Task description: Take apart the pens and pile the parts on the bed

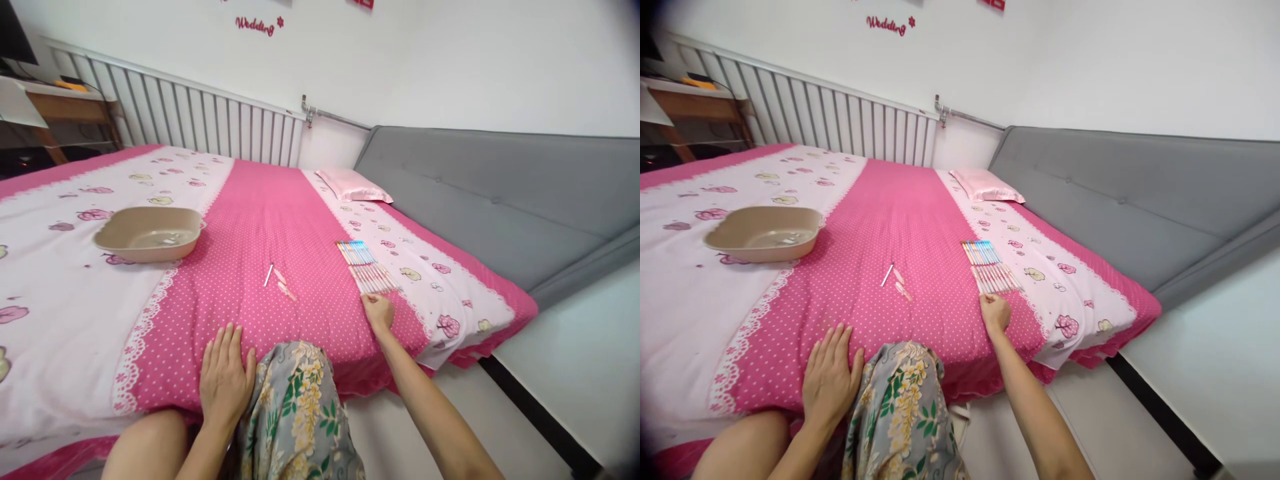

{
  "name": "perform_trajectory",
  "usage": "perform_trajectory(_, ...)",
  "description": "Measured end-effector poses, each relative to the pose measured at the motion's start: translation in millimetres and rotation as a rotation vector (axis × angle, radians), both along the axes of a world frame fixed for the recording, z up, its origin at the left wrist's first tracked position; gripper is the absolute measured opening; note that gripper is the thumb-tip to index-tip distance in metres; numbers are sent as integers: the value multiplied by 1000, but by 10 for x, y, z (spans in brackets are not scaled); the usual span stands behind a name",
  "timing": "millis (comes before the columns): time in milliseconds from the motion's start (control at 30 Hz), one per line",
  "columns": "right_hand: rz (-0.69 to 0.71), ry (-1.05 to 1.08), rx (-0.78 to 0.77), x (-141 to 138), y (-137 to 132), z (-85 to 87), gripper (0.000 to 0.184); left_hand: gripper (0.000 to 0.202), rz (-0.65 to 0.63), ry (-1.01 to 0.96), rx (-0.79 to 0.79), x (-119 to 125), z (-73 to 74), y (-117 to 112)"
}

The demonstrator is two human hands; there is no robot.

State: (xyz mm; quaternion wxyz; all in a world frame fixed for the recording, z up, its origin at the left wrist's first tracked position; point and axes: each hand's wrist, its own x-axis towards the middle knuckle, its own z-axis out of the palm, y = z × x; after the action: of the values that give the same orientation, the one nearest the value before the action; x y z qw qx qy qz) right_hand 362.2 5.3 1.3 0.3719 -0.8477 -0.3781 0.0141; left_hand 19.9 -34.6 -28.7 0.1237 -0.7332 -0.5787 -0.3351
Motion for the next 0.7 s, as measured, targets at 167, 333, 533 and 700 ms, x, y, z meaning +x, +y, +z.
perform_trajectory(167,-23,-34,-20,-38,0,3,35,51,-1,-20,-7,1,0,3)
perform_trajectory(333,-66,-49,-26,-81,0,-2,36,51,-3,-25,-5,-7,-3,-6)
perform_trajectory(533,-86,-47,-15,-92,-14,-4,37,51,0,-11,-3,-7,0,-8)
perform_trajectory(700,-112,-44,-29,-108,-4,8,38,51,0,-17,-1,-14,-4,-10)
